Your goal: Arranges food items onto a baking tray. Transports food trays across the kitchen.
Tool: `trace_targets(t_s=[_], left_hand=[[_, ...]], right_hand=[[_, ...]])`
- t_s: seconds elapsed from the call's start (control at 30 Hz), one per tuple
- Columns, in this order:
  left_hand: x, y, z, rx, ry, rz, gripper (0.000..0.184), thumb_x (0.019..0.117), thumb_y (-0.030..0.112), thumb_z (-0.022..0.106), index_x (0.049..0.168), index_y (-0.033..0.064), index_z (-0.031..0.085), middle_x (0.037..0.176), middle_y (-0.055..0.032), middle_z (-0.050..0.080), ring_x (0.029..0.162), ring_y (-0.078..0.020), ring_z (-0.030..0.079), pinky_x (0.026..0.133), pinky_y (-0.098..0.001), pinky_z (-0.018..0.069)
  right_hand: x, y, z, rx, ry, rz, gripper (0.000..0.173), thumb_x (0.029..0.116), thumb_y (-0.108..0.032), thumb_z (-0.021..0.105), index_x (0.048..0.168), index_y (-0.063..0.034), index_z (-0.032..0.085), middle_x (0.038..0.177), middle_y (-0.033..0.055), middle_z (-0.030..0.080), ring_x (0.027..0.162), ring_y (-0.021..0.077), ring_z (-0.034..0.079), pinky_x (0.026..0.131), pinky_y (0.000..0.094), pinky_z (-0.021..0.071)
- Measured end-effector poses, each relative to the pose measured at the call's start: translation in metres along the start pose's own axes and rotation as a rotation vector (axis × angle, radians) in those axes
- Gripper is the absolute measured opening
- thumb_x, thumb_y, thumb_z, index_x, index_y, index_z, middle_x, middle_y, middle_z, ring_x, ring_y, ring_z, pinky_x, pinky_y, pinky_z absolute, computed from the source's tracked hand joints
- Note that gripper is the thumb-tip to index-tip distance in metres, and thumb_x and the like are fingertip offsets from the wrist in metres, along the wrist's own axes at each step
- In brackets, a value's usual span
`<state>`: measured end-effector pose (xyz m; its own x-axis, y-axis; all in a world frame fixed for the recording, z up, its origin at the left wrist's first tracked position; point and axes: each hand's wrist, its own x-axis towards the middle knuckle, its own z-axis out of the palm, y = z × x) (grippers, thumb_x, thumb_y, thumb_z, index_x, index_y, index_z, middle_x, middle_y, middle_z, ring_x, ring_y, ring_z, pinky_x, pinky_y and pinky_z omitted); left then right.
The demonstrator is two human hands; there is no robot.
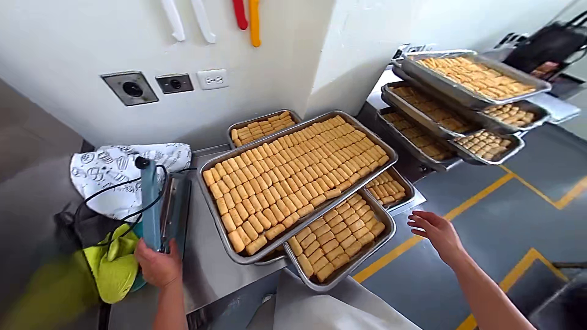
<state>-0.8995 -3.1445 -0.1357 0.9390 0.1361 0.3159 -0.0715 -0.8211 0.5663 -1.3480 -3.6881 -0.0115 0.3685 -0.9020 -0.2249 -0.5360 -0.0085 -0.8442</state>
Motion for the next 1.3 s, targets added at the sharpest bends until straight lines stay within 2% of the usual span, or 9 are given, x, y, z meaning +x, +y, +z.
trace_targets(t_s=[0.13,0.3,0.47,0.57,0.67,0.8,1.03,1.17,1.3], left_hand=[[0.008,0.007,0.003,0.019,-0.034,-0.03,0.08,0.0926,0.026,0.074,0.154,-0.0047,0.034,0.151,-0.0316,0.044,0.137,-0.0475,0.048,0.108,-0.0617,0.044],[-0.034,0.05,-0.039,-0.171,-0.071,0.035,0.079,0.0995,0.026,0.063,0.153,-0.0171,0.025,0.156,-0.0437,0.026,0.148,-0.055,0.027,0.124,-0.0546,0.0253],[-0.141,0.144,-0.047,-0.687,-0.352,-0.459,0.067,0.1095,0.031,0.039,0.159,-0.0049,0.014,0.154,-0.035,0.034,0.132,-0.0376,0.05,0.106,-0.0495,0.0482],[-0.18,0.196,-0.026,-0.832,-0.305,-0.713,0.06,0.1111,0.028,0.038,0.16,0.0031,0.015,0.154,-0.0298,0.035,0.127,-0.0347,0.057,0.099,-0.0475,0.0546],[-0.182,0.207,-0.004,-0.834,-0.093,-0.748,0.052,0.1108,0.026,0.037,0.156,0.0016,0.027,0.14,-0.0261,0.051,0.109,-0.0269,0.067,0.087,-0.0412,0.0597],[-0.153,0.189,0.009,-0.755,0.002,-0.704,0.042,0.1107,0.024,0.036,0.141,-0.0044,0.044,0.112,-0.0193,0.063,0.087,-0.0183,0.069,0.073,-0.0358,0.0601],[-0.096,0.176,0.009,-0.861,-0.093,-0.746,0.045,0.1129,0.03,0.033,0.148,0.0013,0.04,0.128,-0.0252,0.059,0.102,-0.0303,0.068,0.083,-0.047,0.0591],[-0.117,0.162,-0.022,-0.911,-0.264,-0.712,0.055,0.1124,0.043,0.032,0.157,0.0107,0.031,0.137,-0.0225,0.059,0.11,-0.0337,0.069,0.088,-0.0515,0.059],[-0.208,0.097,-0.082,-0.779,-0.445,-0.546,0.054,0.1112,0.035,0.036,0.154,0.0022,0.035,0.129,-0.0206,0.066,0.106,-0.0307,0.072,0.087,-0.0464,0.0617]], right_hand=[[0.01,0.003,0.005,-0.006,-0.019,-0.005,0.028,0.1066,-0.016,0.056,0.128,0.002,0.062,0.117,0.0179,0.069,0.098,0.024,0.072,0.083,0.042,0.0617],[0.059,-0.018,0.007,-0.02,-0.027,-0.056,0.026,0.1059,-0.011,0.056,0.127,0.0048,0.062,0.117,0.0205,0.069,0.098,0.0249,0.072,0.085,0.0438,0.0607],[0.166,-0.044,0.015,0.107,-0.025,-0.031,0.047,0.1081,-0.023,0.053,0.146,0.0037,0.046,0.134,0.027,0.059,0.113,0.0333,0.066,0.096,0.05,0.0555],[0.241,-0.052,0.031,0.217,0.04,-0.003,0.066,0.1065,-0.039,0.054,0.156,-0.0019,0.033,0.15,0.0256,0.048,0.13,0.0344,0.057,0.104,0.0518,0.0507],[0.274,-0.065,0.057,0.101,0.092,-0.077,0.046,0.108,-0.026,0.05,0.147,-0.002,0.052,0.145,0.0241,0.054,0.134,0.0344,0.052,0.108,0.0561,0.0416],[0.25,-0.063,0.071,-0.135,0.157,-0.161,0.043,0.1007,-0.004,0.05,0.143,-0.0043,0.057,0.139,0.0283,0.059,0.132,0.0441,0.054,0.107,0.0658,0.0412],[0.216,-0.043,0.069,-0.07,0.05,-0.216,0.049,0.1017,-0.002,0.049,0.15,-0.0002,0.047,0.148,0.0265,0.053,0.139,0.0364,0.05,0.114,0.0555,0.039],[0.186,-0.064,0.055,-0.25,0.034,-0.375,0.059,0.1044,-0.017,0.052,0.156,0.005,0.033,0.154,0.035,0.039,0.144,0.0473,0.04,0.118,0.061,0.033],[0.068,-0.106,0.09,-0.112,-0.052,-0.665,0.049,0.1056,-0.012,0.049,0.15,0.0061,0.04,0.153,0.0303,0.042,0.136,0.0379,0.051,0.111,0.0488,0.0466]])
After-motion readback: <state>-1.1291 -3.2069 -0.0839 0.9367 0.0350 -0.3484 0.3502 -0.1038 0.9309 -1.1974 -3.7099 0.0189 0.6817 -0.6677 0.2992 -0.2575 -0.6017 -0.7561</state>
